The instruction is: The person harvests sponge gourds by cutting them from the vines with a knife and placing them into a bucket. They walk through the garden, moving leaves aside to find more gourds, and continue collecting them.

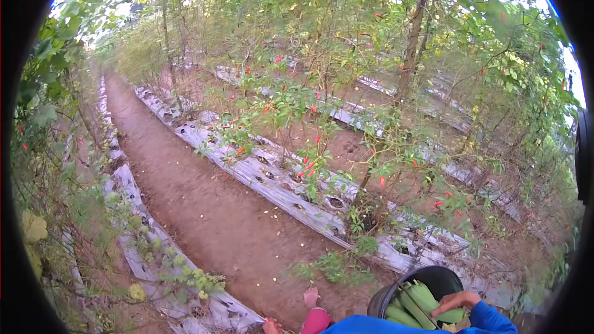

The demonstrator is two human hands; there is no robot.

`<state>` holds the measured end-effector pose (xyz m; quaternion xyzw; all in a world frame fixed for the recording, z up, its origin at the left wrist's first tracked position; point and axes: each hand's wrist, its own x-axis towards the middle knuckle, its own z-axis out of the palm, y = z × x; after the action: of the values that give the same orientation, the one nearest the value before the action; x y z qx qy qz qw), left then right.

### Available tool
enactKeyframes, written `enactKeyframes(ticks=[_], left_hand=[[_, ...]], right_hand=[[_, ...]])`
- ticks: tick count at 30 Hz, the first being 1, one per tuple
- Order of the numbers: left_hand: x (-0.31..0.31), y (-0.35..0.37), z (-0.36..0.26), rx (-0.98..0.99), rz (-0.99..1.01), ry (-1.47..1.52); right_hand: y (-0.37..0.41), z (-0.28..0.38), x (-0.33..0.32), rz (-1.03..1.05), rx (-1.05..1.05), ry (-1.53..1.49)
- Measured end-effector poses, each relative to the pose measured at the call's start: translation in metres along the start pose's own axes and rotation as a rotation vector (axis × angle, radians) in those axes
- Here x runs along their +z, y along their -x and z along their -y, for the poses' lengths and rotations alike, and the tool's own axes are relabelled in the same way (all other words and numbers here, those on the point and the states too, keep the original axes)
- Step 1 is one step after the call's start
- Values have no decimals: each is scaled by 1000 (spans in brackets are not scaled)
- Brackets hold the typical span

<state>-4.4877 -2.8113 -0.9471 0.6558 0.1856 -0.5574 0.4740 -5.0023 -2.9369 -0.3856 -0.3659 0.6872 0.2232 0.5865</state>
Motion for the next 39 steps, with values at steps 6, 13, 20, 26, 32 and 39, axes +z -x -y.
enactKeyframes(ticks=[6,13,20,26,32,39], left_hand=[[-2,38,-42,294,170,-10],[-3,53,-101,51,124,-242],[-30,31,-122,-28,39,-323],[-22,12,-171,-87,44,-331],[0,-39,-245,-43,71,-366],[18,-85,-318,219,21,-326]], right_hand=[[-55,-72,-7,-324,-166,485],[-44,-42,42,-472,-172,263],[-32,10,43,-559,-155,315],[26,69,27,-700,157,342],[-10,89,41,-951,285,497],[-109,119,46,-1332,-174,615]])
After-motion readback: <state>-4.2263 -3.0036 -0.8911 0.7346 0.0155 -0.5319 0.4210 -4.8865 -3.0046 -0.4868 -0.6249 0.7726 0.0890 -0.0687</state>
